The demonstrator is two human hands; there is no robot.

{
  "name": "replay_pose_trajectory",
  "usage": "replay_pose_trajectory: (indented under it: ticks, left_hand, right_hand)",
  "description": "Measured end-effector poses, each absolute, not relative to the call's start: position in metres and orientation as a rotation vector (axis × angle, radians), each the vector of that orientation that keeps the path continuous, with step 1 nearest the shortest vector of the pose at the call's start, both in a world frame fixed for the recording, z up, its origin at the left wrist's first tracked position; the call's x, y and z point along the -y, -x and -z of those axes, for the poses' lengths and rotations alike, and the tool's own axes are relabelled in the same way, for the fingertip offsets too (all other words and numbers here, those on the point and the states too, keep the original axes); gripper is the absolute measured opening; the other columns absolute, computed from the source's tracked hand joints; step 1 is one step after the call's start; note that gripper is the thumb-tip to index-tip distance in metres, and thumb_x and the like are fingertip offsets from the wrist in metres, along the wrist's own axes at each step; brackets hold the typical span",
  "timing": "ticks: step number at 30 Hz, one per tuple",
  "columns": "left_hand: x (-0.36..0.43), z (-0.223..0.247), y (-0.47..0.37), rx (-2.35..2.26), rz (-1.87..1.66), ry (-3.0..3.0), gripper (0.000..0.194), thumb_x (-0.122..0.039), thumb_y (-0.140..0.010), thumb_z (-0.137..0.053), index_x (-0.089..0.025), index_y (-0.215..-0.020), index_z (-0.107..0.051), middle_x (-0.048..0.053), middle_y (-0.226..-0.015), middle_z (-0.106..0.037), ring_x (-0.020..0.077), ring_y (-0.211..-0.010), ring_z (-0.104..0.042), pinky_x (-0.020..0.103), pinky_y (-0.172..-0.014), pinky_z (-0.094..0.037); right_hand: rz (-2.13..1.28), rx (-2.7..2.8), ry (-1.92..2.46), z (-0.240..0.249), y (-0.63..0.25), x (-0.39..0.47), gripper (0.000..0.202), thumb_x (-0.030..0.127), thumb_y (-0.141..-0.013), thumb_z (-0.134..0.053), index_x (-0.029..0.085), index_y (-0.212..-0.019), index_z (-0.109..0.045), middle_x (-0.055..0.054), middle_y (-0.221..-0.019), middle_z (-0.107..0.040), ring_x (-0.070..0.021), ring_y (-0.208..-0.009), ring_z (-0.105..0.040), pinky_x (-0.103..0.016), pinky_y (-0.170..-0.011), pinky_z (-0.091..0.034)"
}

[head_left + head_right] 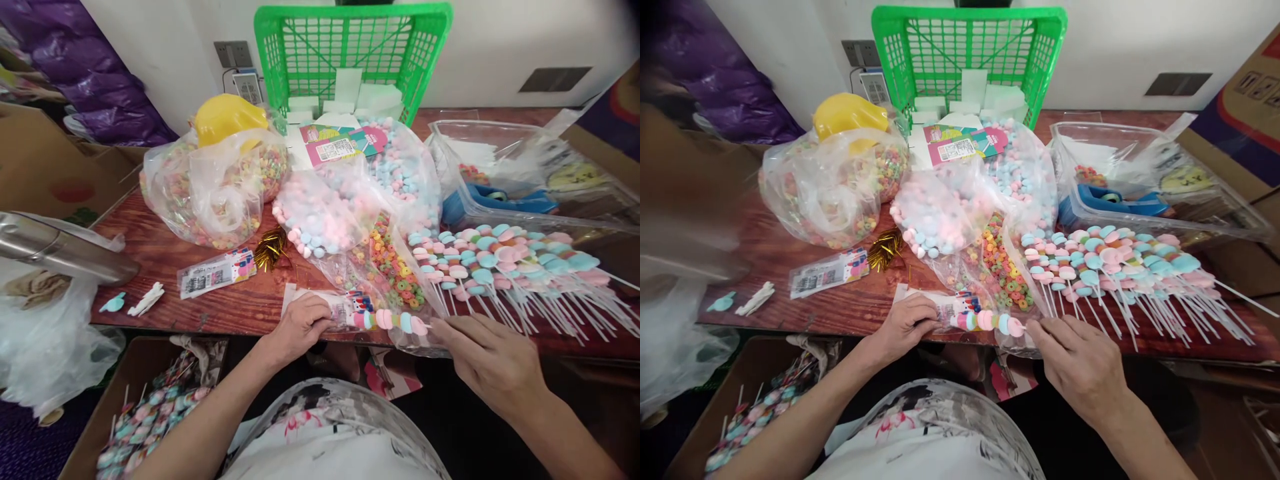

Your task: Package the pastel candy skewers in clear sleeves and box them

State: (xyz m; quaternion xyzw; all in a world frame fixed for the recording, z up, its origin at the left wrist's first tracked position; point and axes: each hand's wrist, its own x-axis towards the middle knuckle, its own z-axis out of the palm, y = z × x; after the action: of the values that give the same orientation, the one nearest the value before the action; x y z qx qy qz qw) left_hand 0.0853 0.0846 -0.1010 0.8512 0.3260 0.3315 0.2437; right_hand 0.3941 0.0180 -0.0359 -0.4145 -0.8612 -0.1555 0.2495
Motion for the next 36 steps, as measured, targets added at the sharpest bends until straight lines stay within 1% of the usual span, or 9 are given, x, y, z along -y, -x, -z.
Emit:
replay_pose_trajectory:
  ticks: [7,10,13,17,22,27,29,32,36]
  left_hand:
    - [-0.084,0.095,-0.086,-0.741,-0.957,-2.347,0.014,-0.019,-0.090,-0.056,-0.016,-0.079,-0.064,0.008,-0.082,-0.069,0.0160,-0.077,-0.061,0.030,-0.073,-0.048]
    - [-0.084,0.089,-0.084,-0.763,-0.968,-2.332,0.012,-0.019,-0.091,-0.054,-0.016,-0.083,-0.063,0.009,-0.091,-0.069,0.0183,-0.089,-0.062,0.034,-0.081,-0.048]
    - [-0.084,0.079,-0.082,-0.782,-0.889,-2.315,0.012,-0.019,-0.092,-0.051,-0.016,-0.099,-0.060,0.013,-0.106,-0.066,0.0216,-0.104,-0.059,0.039,-0.090,-0.046]
    - [-0.083,0.068,-0.087,-0.746,-0.698,-2.332,0.032,-0.024,-0.093,-0.051,-0.016,-0.125,-0.050,0.014,-0.115,-0.062,0.0227,-0.108,-0.055,0.040,-0.093,-0.045]
    - [-0.078,0.059,-0.100,-0.744,-0.680,-2.331,0.034,-0.029,-0.096,-0.046,-0.017,-0.127,-0.051,0.013,-0.111,-0.062,0.0222,-0.105,-0.055,0.038,-0.090,-0.046]
    - [-0.071,0.049,-0.108,-0.743,-0.588,-2.316,0.035,-0.035,-0.097,-0.045,-0.015,-0.124,-0.056,0.011,-0.099,-0.063,0.0196,-0.094,-0.058,0.032,-0.082,-0.048]
    - [-0.069,0.048,-0.108,-0.757,-0.512,-2.332,0.044,-0.042,-0.093,-0.051,-0.016,-0.127,-0.053,0.012,-0.105,-0.063,0.0210,-0.098,-0.058,0.034,-0.086,-0.048]
    - [-0.067,0.047,-0.106,-0.810,-0.373,-2.384,0.075,-0.054,-0.078,-0.065,-0.017,-0.139,-0.040,0.017,-0.126,-0.057,0.0284,-0.115,-0.054,0.042,-0.097,-0.044]
    - [-0.063,0.039,-0.113,-0.869,-0.218,-2.314,0.067,-0.036,-0.086,-0.063,-0.020,-0.144,-0.032,0.016,-0.131,-0.057,0.0302,-0.118,-0.055,0.045,-0.098,-0.043]
  right_hand:
    - [0.356,2.348,1.112,0.042,-0.383,-0.021,0.029,-0.003,-0.085,-0.046,0.015,-0.102,-0.060,-0.008,-0.084,-0.068,-0.0174,-0.074,-0.064,-0.028,-0.065,-0.049]
    - [0.292,2.338,1.077,0.043,-0.380,-0.020,0.029,-0.002,-0.084,-0.046,0.015,-0.104,-0.060,-0.008,-0.084,-0.068,-0.0176,-0.075,-0.064,-0.029,-0.067,-0.051]
    - [0.145,2.274,1.045,0.044,-0.379,-0.018,0.030,-0.001,-0.085,-0.047,0.015,-0.106,-0.060,-0.008,-0.087,-0.068,-0.0164,-0.080,-0.065,-0.026,-0.070,-0.052]
    - [0.154,2.184,1.040,0.050,-0.377,-0.015,0.034,-0.001,-0.083,-0.050,0.017,-0.110,-0.061,-0.008,-0.089,-0.069,-0.0167,-0.082,-0.066,-0.026,-0.074,-0.053]
    - [0.244,2.166,0.999,0.054,-0.367,-0.013,0.038,-0.002,-0.082,-0.049,0.015,-0.114,-0.059,-0.010,-0.088,-0.069,-0.0193,-0.082,-0.065,-0.032,-0.073,-0.053]
    - [0.196,2.312,0.974,0.037,-0.358,-0.022,0.025,0.004,-0.088,-0.041,0.015,-0.098,-0.062,-0.006,-0.074,-0.067,-0.0160,-0.069,-0.063,-0.028,-0.064,-0.049]
    - [0.160,2.351,0.981,0.029,-0.357,-0.027,0.027,0.006,-0.090,-0.038,0.016,-0.089,-0.062,-0.004,-0.071,-0.065,-0.0146,-0.065,-0.061,-0.027,-0.062,-0.047]
    - [0.136,2.365,0.968,0.024,-0.357,-0.032,0.029,0.005,-0.091,-0.035,0.017,-0.085,-0.061,-0.004,-0.071,-0.064,-0.0140,-0.066,-0.059,-0.027,-0.063,-0.044]
    - [0.101,2.491,0.932,0.029,-0.343,-0.030,0.024,0.006,-0.090,-0.038,0.016,-0.091,-0.059,-0.003,-0.072,-0.060,-0.0157,-0.066,-0.055,-0.029,-0.062,-0.041]
